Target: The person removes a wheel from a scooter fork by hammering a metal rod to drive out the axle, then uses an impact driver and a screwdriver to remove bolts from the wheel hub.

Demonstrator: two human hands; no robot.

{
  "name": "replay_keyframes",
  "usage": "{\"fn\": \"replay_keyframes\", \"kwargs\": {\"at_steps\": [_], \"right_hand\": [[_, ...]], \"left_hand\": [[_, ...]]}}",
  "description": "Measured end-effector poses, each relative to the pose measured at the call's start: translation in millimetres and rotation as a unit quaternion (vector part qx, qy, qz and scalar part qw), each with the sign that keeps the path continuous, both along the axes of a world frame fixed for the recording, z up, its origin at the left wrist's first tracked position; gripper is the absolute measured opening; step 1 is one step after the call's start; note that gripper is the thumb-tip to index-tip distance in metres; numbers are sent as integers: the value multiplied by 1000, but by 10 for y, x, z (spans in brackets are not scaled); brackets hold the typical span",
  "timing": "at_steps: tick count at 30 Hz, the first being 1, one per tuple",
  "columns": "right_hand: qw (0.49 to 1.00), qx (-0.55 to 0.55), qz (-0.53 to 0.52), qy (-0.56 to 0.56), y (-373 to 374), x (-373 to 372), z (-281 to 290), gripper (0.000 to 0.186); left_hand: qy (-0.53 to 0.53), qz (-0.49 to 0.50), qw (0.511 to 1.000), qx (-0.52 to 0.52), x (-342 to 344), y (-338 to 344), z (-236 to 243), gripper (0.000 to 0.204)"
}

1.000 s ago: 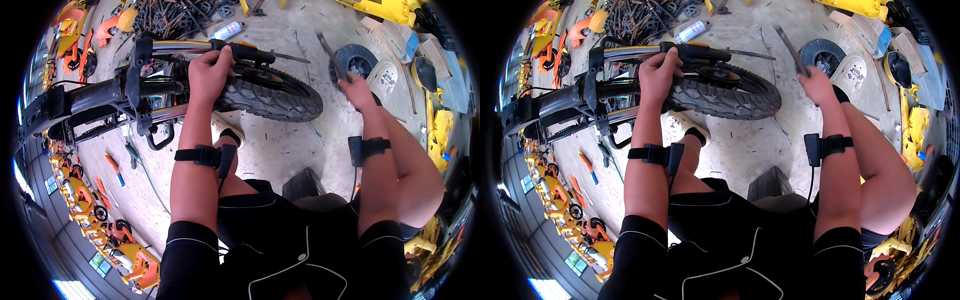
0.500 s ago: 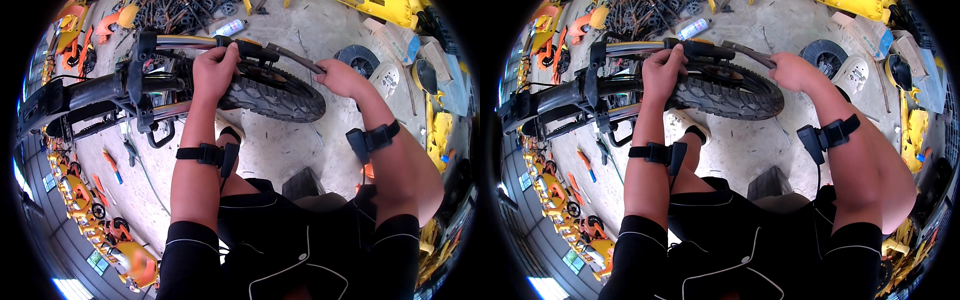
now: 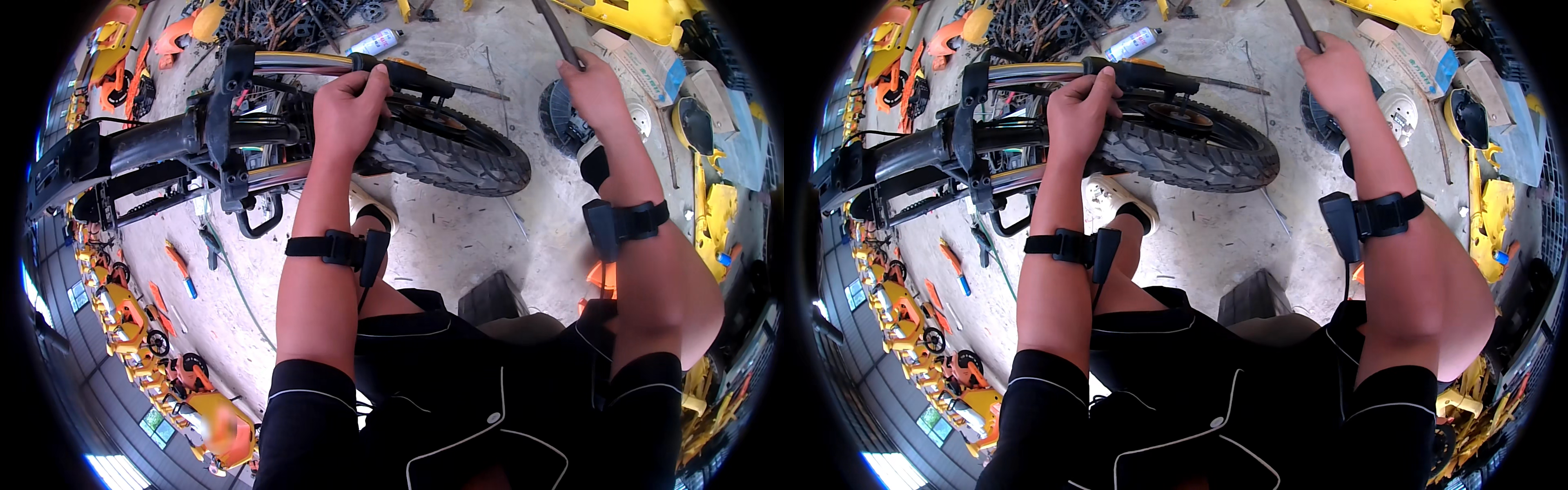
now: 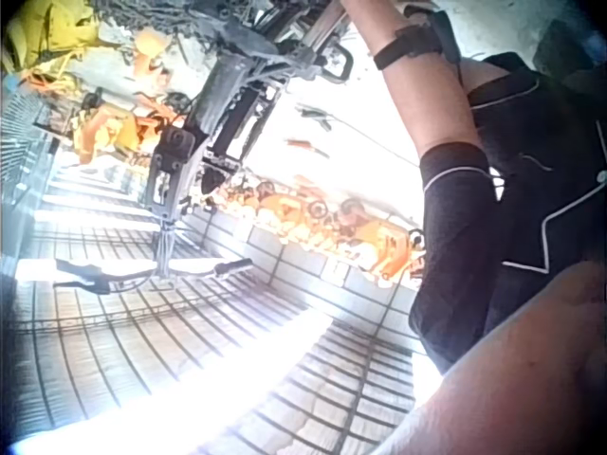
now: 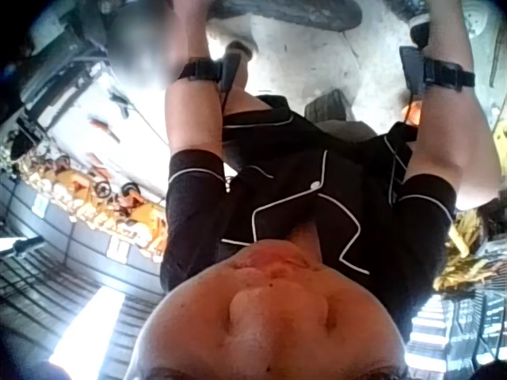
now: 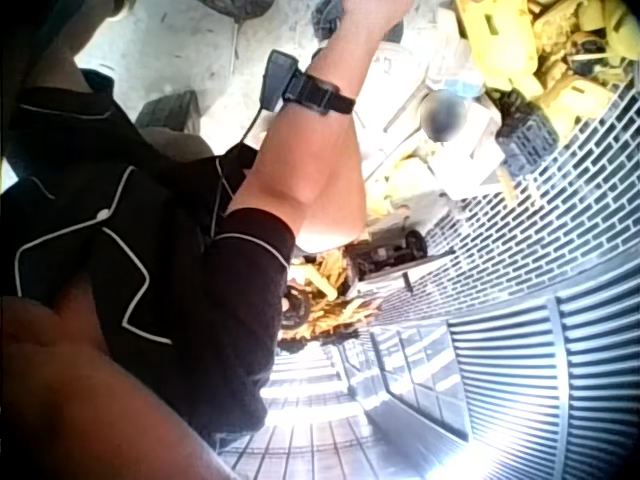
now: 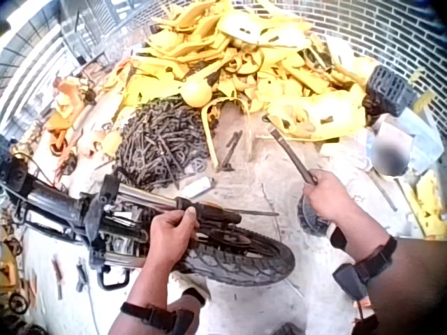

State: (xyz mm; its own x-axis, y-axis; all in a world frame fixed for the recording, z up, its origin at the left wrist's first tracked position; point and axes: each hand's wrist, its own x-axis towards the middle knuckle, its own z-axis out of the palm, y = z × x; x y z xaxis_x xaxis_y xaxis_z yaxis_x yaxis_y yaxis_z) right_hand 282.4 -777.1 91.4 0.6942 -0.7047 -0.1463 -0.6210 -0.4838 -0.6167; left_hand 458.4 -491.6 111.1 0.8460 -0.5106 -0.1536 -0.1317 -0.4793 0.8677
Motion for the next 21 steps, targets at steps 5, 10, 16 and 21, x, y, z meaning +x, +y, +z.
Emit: {"fn": "replay_keyframes", "kwargs": {"at_steps": [5, 10, 16, 21], "right_hand": [[984, 27, 178, -8, 567, 45, -108, 40], [918, 359, 96, 138, 514, 76, -48, 25], [950, 306, 33, 51, 187, -38, 482, 35], [938, 333, 57, -84, -51, -267, 1068, 34]], "left_hand": [[-1, -2, 1000, 17, 23, 5, -17, 40], [-2, -1, 1000, 11, 32, 11, -26, 43], [-7, -3, 1000, 22, 13, 10, 13, 40], [-7, 2, 1000, 25, -2, 6, 17, 41]]}}
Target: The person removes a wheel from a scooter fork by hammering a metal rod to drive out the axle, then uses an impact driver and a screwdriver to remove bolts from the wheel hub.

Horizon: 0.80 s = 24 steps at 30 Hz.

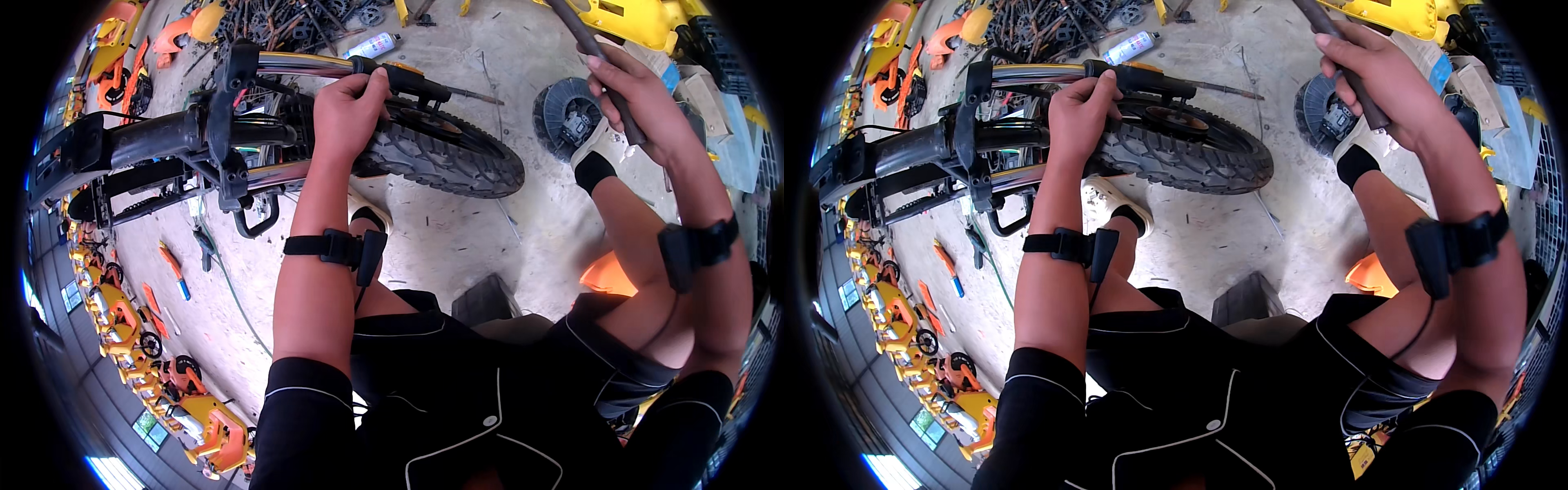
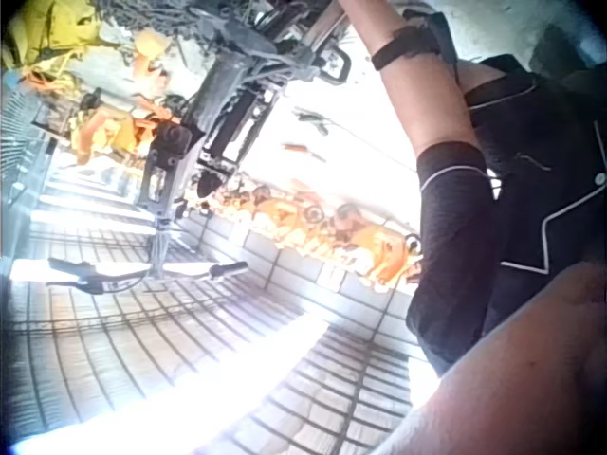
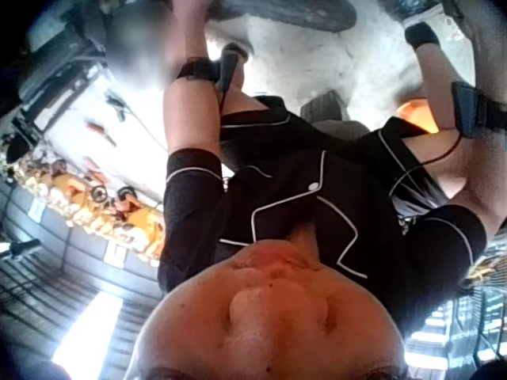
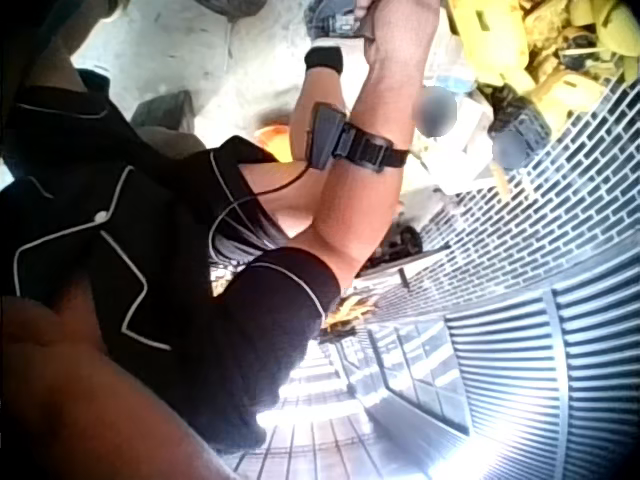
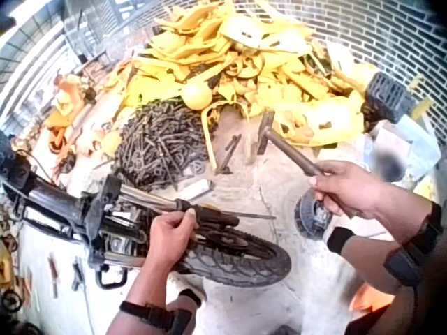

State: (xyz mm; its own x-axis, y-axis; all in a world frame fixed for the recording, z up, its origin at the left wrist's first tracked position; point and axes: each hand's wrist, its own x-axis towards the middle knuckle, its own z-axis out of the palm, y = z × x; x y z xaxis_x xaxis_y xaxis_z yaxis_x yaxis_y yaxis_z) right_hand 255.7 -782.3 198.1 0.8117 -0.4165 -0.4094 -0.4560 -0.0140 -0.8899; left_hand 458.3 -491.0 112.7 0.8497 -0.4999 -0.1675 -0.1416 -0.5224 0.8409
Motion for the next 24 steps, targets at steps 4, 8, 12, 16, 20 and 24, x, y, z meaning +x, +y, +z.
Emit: {"fn": "replay_keyframes", "kwargs": {"at_steps": [4, 8, 12, 16, 20, 24], "right_hand": [[991, 97, -39, 81, -66, -96, 139, 21], [967, 137, -51, 209, 47, 156, -229, 21], [959, 94, 9, 268, 203, 392, -625, 24], [960, 39, 73, 266, 223, 470, -578, 27], [967, 16, 64, 244, 333, 474, -451, 30], [961, 20, 100, 258, 388, 454, -442, 32]], "left_hand": [[10, 5, 1000, 1, -2, -20, 7, 41], [11, 10, 1000, 16, -6, -36, 40, 41], [26, 18, 999, 6, -9, -44, 24, 40], [15, 14, 1000, -16, -14, -24, -3, 40], [19, 9, 1000, -7, 5, -19, -2, 40], [19, 9, 1000, 2, 9, -14, -1, 40]]}}
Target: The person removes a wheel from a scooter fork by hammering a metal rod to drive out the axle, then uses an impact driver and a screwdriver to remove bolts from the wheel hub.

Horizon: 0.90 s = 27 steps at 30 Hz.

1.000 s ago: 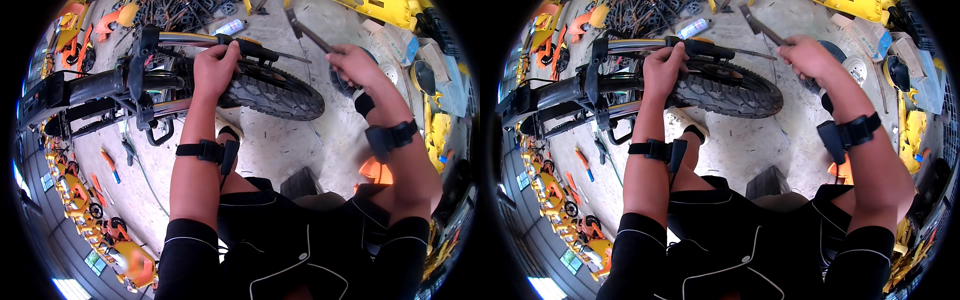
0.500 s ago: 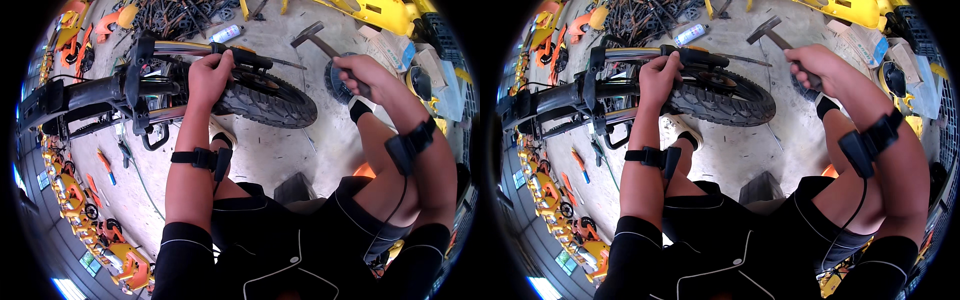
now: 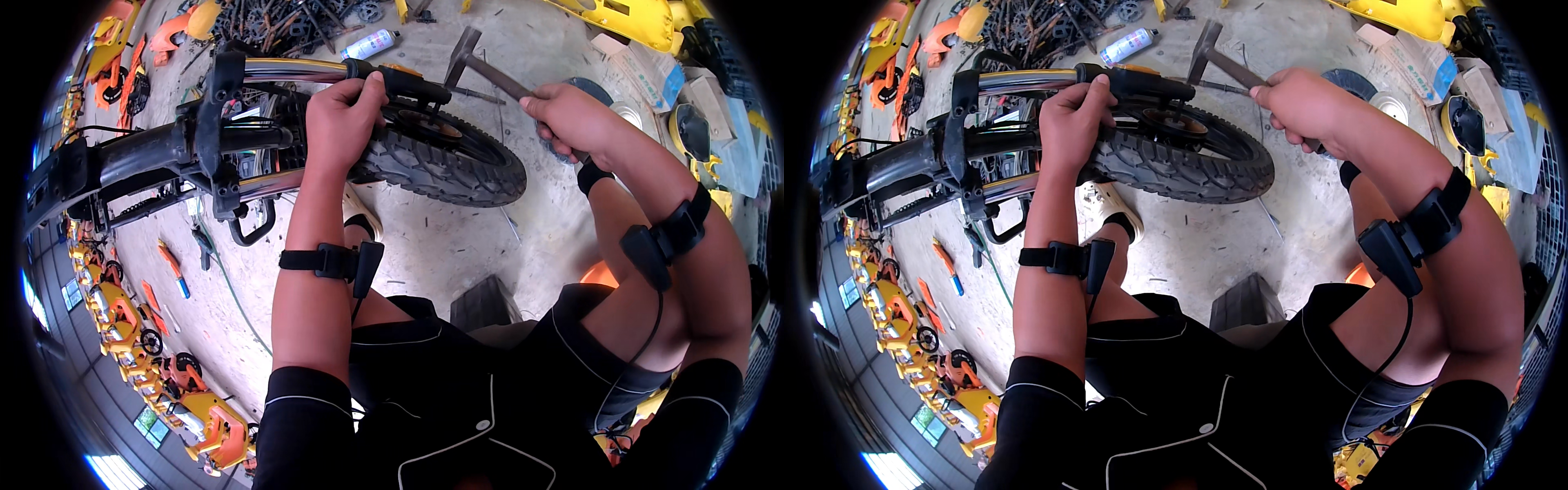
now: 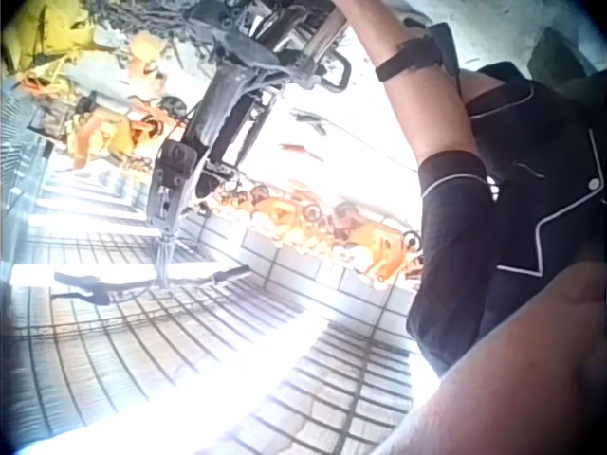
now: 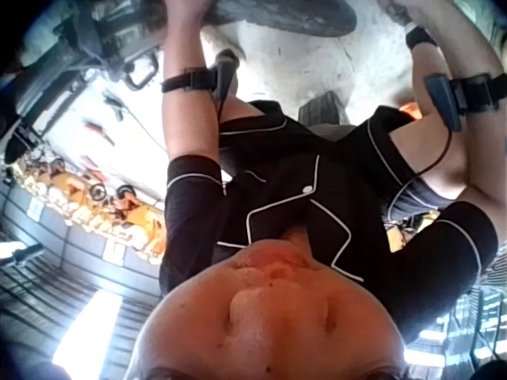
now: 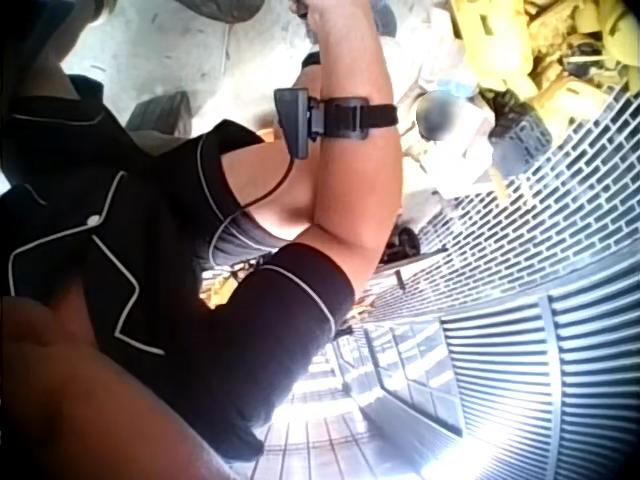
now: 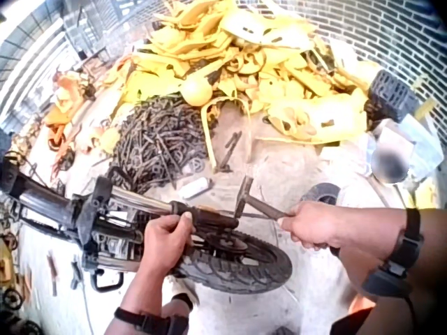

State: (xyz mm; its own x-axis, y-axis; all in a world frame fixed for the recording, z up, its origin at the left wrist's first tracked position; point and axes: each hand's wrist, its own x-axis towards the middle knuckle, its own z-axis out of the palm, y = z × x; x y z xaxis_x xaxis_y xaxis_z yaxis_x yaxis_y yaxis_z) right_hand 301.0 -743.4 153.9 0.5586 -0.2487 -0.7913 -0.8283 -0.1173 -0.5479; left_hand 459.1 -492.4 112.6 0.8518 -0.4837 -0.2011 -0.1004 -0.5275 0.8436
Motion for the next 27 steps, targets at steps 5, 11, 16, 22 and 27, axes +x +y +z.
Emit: {"fn": "replay_keyframes", "kwargs": {"at_steps": [5, 11, 16, 22, 27], "right_hand": [[1000, 2, -18, -18, -21, -11, -47, 33], [1000, -6, 4, 10, 19, -19, -31, 27], [998, -36, -27, -36, 11, 11, 57, 26], [999, -54, 7, -2, 108, -13, 73, 27], [998, -43, -17, -39, 28, 0, 98, 33]], "left_hand": [[0, -3, 1000, -9, -7, 0, -9, 40], [-10, -7, 1000, 9, 3, -12, 15, 39], [-8, -5, 1000, -1, -12, -1, 11, 39], [5, 8, 1000, 9, 0, -19, 0, 39], [0, -1, 1000, -16, -10, -10, -16, 39]]}}
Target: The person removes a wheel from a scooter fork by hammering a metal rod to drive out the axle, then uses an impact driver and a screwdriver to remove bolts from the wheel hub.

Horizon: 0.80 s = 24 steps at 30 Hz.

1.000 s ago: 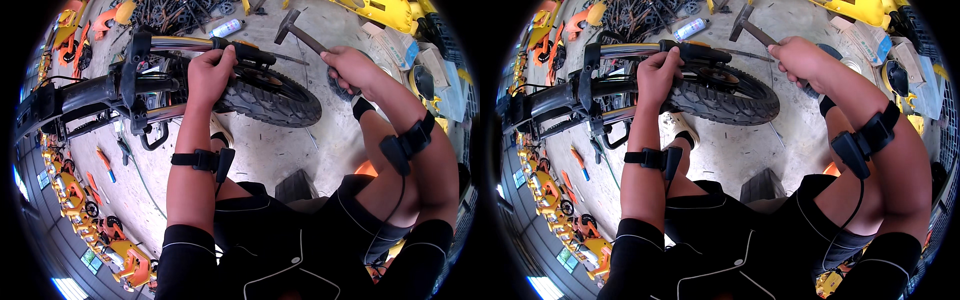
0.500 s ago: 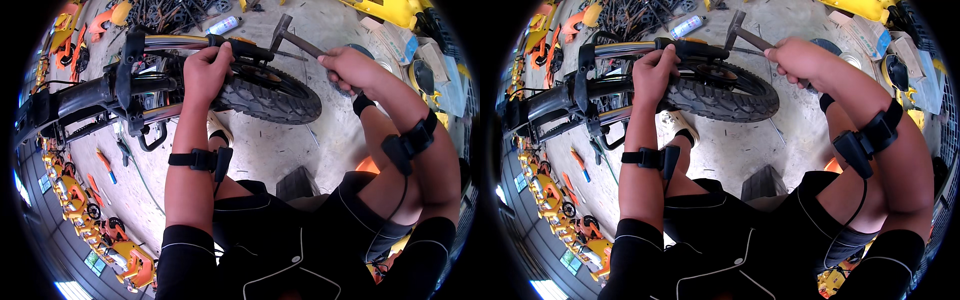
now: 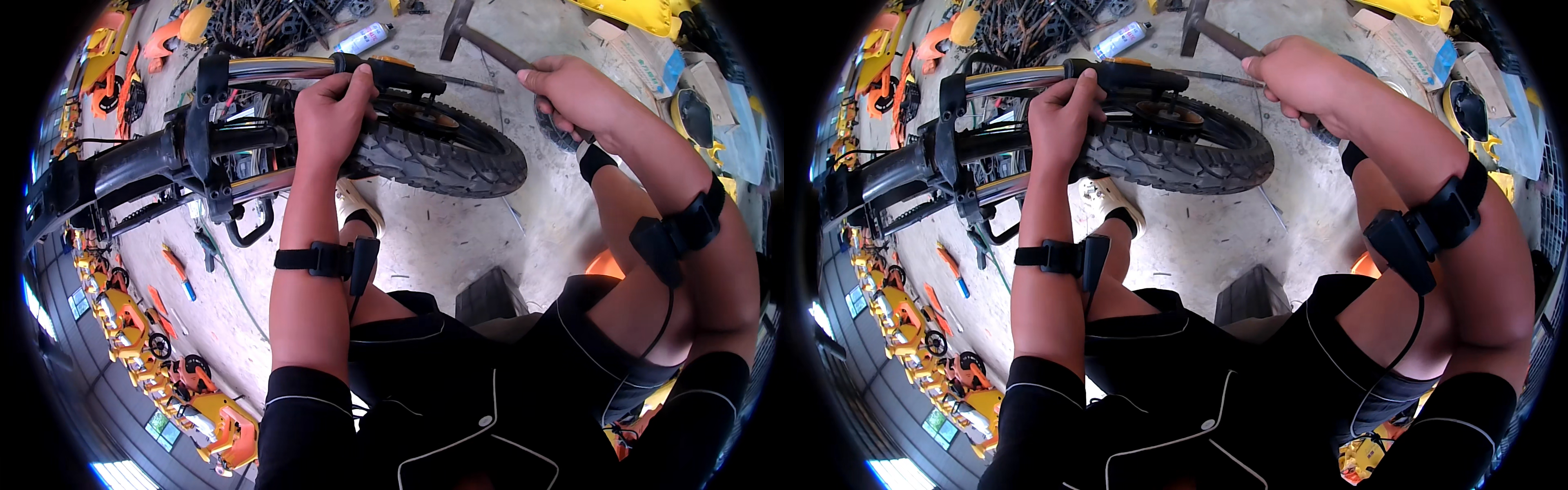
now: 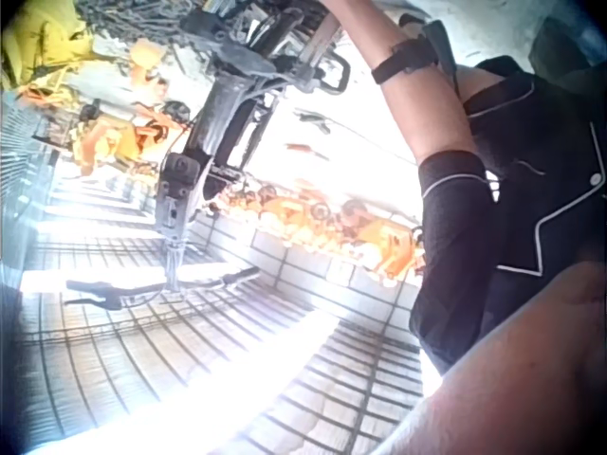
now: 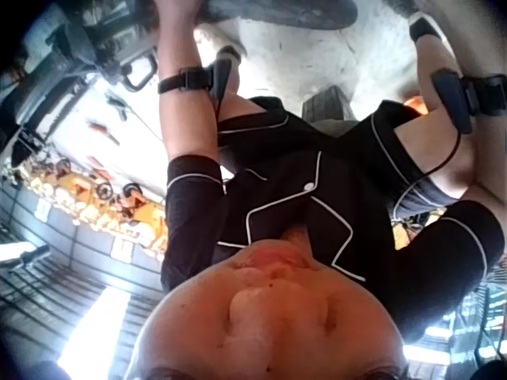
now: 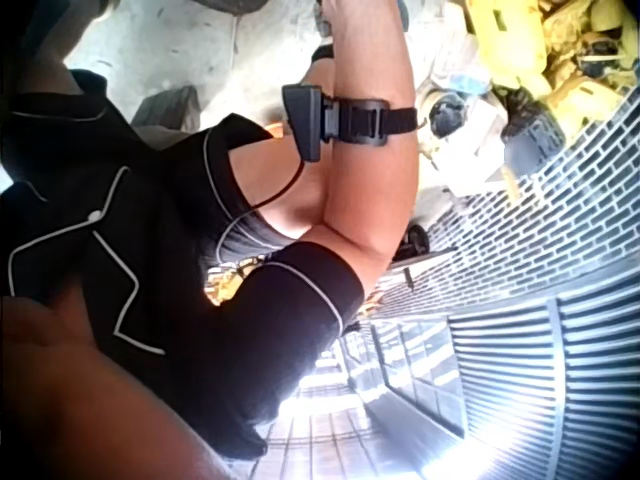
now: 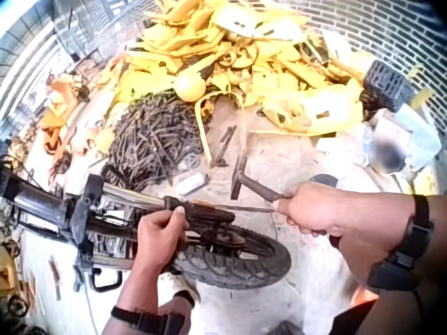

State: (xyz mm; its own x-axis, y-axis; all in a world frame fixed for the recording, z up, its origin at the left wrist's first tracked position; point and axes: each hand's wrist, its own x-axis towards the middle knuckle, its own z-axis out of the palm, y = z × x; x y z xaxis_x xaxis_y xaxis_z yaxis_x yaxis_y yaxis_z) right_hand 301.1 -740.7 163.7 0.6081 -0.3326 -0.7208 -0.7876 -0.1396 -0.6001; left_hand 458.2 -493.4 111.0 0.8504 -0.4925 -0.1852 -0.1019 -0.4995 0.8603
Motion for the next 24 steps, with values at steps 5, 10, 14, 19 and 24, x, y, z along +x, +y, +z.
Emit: {"fn": "replay_keyframes", "kwargs": {"at_steps": [5, 10, 14, 19, 24], "right_hand": [[999, -29, 19, 23, 78, -30, -47, 30], [998, -42, 56, 1, -142, -43, -8, 36], [995, -80, -16, -54, -65, -35, -91, 37], [997, -61, 56, -11, 82, -79, -111, 35], [995, -77, 40, -45, -57, -28, 18, 41]], "left_hand": [[-4, -2, 1000, 12, 2, -12, 27, 39], [1, 3, 1000, 19, -3, -5, 31, 40], [-5, 1, 1000, 14, -9, 11, 28, 41], [4, 5, 1000, 29, 2, -17, 45, 41], [-7, -1, 1000, 19, 3, 13, 9, 41]]}}
